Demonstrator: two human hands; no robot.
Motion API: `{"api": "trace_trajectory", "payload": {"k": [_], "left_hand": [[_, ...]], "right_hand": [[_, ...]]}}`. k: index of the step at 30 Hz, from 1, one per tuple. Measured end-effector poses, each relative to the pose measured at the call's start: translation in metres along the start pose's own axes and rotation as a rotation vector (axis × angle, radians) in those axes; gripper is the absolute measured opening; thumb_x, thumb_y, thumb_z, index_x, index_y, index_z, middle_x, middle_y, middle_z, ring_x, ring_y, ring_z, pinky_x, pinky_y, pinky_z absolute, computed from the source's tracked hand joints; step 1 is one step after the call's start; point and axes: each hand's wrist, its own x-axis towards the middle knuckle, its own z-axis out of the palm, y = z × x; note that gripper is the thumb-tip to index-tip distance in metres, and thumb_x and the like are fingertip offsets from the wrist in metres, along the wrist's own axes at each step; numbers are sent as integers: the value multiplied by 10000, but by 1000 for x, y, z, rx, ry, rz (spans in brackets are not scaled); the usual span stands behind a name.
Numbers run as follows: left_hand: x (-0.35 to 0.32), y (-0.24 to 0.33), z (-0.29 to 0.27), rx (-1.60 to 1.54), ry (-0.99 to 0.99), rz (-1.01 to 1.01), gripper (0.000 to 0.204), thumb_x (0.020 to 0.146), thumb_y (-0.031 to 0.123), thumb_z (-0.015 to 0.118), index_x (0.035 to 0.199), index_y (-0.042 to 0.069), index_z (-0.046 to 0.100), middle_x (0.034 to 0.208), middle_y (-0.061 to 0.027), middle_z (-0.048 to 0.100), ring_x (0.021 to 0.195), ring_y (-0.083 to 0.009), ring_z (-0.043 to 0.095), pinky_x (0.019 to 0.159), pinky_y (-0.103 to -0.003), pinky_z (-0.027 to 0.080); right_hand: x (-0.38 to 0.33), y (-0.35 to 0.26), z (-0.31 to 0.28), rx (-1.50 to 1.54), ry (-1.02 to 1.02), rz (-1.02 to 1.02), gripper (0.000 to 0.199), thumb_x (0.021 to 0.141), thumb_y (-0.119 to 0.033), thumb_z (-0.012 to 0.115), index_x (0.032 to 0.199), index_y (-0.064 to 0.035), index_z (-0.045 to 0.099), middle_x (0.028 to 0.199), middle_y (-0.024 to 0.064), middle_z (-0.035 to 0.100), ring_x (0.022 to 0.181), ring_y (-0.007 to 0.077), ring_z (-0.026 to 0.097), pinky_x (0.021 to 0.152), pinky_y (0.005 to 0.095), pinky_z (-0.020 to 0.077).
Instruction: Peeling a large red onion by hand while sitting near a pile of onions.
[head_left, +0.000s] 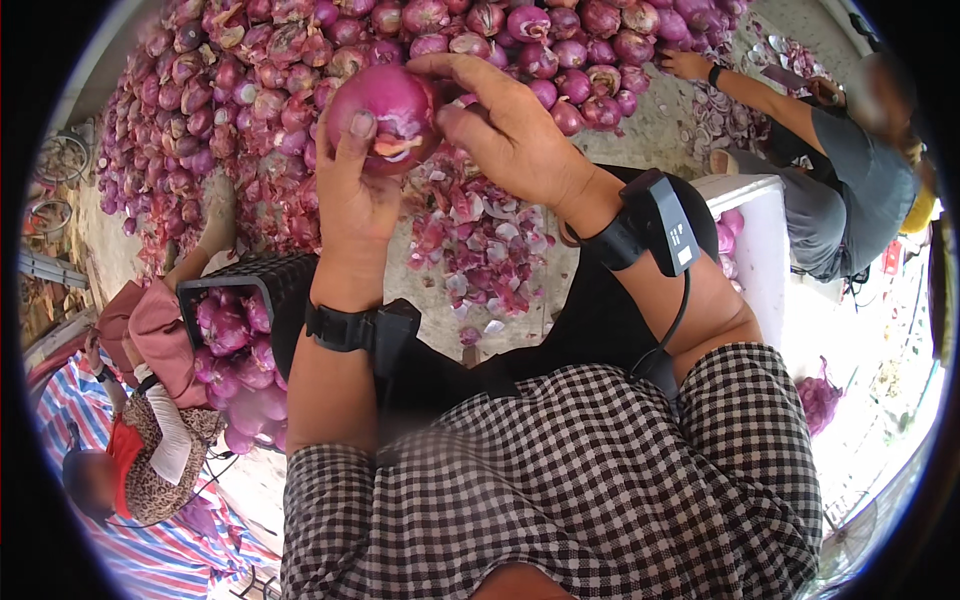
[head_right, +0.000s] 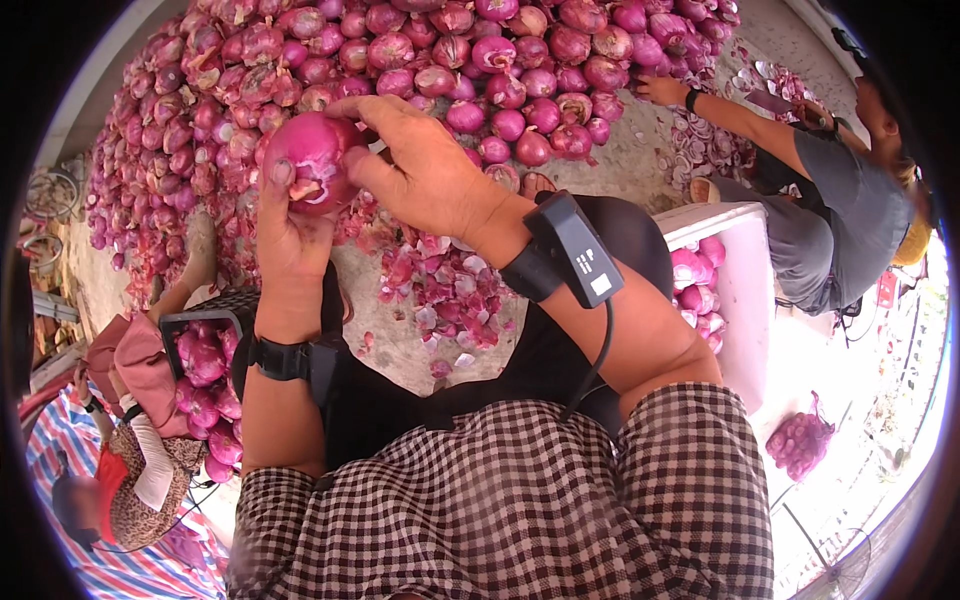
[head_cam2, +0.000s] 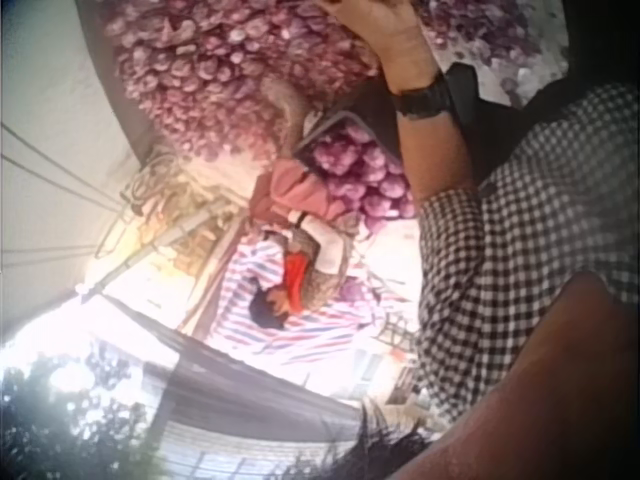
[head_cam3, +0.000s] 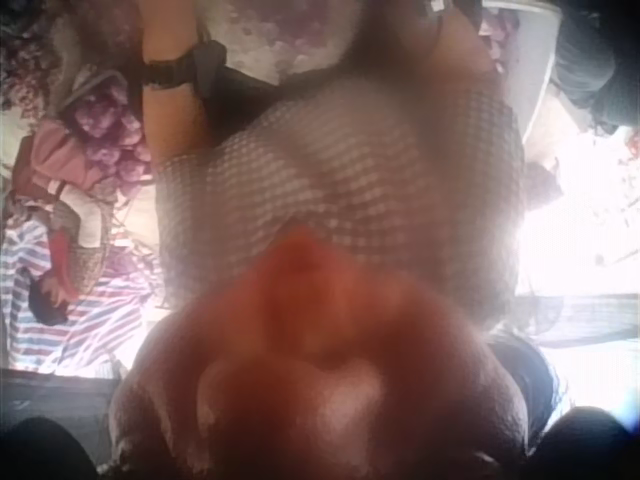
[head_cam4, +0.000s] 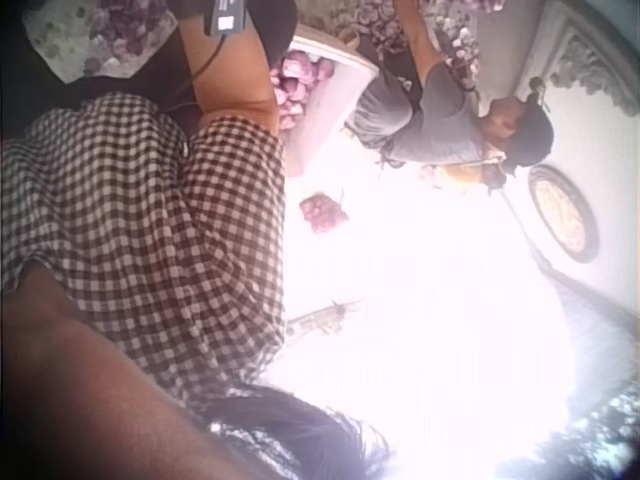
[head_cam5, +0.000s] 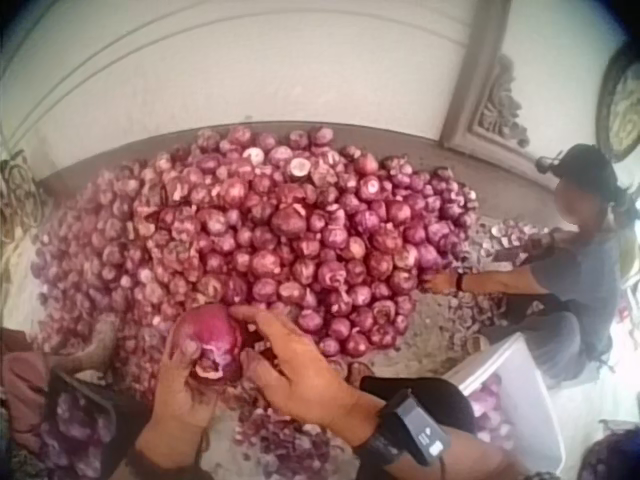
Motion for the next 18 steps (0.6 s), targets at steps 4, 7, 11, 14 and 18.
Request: {"api": "trace_trajectory", "payload": {"k": [4, 7, 11, 14, 18], "left_hand": [[-2, -1, 3, 131, 9, 78, 598, 793, 78, 704, 1300, 40, 388, 1177, -128, 515, 1045, -255, 564, 898, -409, 511], [-1, -1, 2, 168, 24, 97, 630, 788, 66, 701, 1319, 43, 364, 1188, -133, 500, 1046, -248, 556, 894, -396, 506], [-1, 1, 1, 150, 9, 125, 651, 780, 60, 706, 1328, 41, 357, 1196, -132, 495, 1075, -238, 538, 913, -393, 489], [1, -1, 1, 174, 18, 147, 643, 778, 71, 710, 1322, 35, 371, 1196, -125, 501, 1092, -243, 530, 942, -406, 473], [-1, 1, 3, 100, -19, 75, 561, 802, 140, 701, 1285, 38, 435, 1182, -104, 528, 1114, -253, 534, 983, -438, 450]], "right_hand": [[1, 3, 2, -108, 44, 20, 449, 801, -164, 698, 1156, 27, 502, 1072, 193, 576, 909, 277, 612, 733, 355, 531], [2, 2, -2, -105, 13, 101, 364, 834, -104, 690, 1123, 13, 503, 1075, 80, 540, 894, 124, 574, 731, 265, 520], [4, 3, -7, -59, 32, 185, 255, 849, -114, 678, 1024, 8, 538, 947, 48, 556, 832, 99, 544, 712, 248, 494], [4, 6, -10, -88, 46, 149, 221, 829, -126, 682, 954, 12, 563, 852, 74, 579, 764, 146, 555, 669, 277, 477], [5, 15, -13, -132, 66, 103, 227, 769, -110, 677, 916, 28, 572, 783, 168, 613, 698, 260, 611, 641, 357, 480]]}}
